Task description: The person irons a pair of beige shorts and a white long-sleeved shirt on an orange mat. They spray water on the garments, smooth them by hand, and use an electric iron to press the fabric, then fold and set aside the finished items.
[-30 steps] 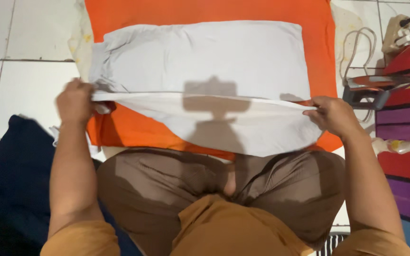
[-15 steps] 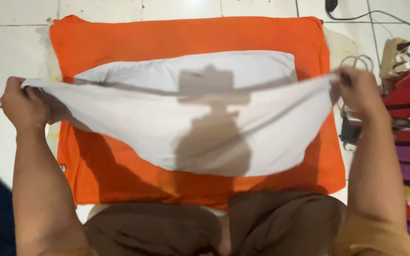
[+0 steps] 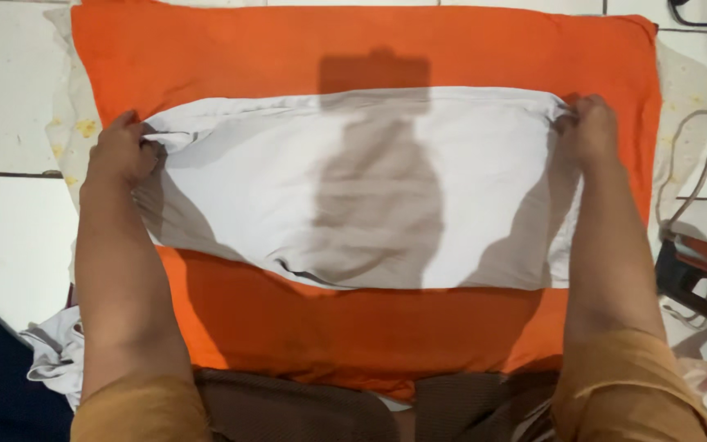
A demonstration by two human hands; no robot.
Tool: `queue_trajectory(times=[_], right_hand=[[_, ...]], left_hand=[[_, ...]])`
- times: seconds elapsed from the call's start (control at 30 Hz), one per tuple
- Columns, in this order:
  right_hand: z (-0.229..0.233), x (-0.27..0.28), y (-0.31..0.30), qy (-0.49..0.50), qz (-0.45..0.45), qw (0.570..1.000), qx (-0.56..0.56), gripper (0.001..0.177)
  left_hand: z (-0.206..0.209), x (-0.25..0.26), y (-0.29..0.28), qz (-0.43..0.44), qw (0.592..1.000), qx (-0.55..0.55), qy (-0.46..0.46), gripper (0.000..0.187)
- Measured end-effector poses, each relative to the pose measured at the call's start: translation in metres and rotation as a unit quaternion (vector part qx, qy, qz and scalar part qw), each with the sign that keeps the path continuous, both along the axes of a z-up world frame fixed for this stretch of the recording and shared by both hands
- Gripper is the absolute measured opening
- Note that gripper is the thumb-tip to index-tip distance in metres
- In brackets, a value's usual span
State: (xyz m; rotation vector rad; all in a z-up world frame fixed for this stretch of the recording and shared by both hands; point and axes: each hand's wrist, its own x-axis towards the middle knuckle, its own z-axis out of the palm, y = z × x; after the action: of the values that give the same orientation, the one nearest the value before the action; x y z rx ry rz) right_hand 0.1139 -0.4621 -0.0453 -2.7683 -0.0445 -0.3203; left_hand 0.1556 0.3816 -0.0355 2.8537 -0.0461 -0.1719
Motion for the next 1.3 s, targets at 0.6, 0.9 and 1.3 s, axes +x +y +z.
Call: queue_trajectory(times=[0.6, 0.9, 1.3], right_hand=[[0.236, -0.135, 0.023, 0.131, -0.031, 0.948, 0.289, 0.017], [0.378, -0.197, 0.039, -0.01, 0.002, 0.98, 0.197, 0.012], [0.242, -0.303, 0.027, 0.17, -0.043, 0.984, -0.008, 0.023]], left_hand=[[0.175, -0.118, 0.081, -0.001, 0.934, 0.109, -0.34, 0.028], [0.249, -0.104, 0.123, 0.027, 0.899, -0.208, -0.384, 0.019], [0.171, -0.281, 0.078, 0.043, 0.991, -0.099, -0.079, 0.024]])
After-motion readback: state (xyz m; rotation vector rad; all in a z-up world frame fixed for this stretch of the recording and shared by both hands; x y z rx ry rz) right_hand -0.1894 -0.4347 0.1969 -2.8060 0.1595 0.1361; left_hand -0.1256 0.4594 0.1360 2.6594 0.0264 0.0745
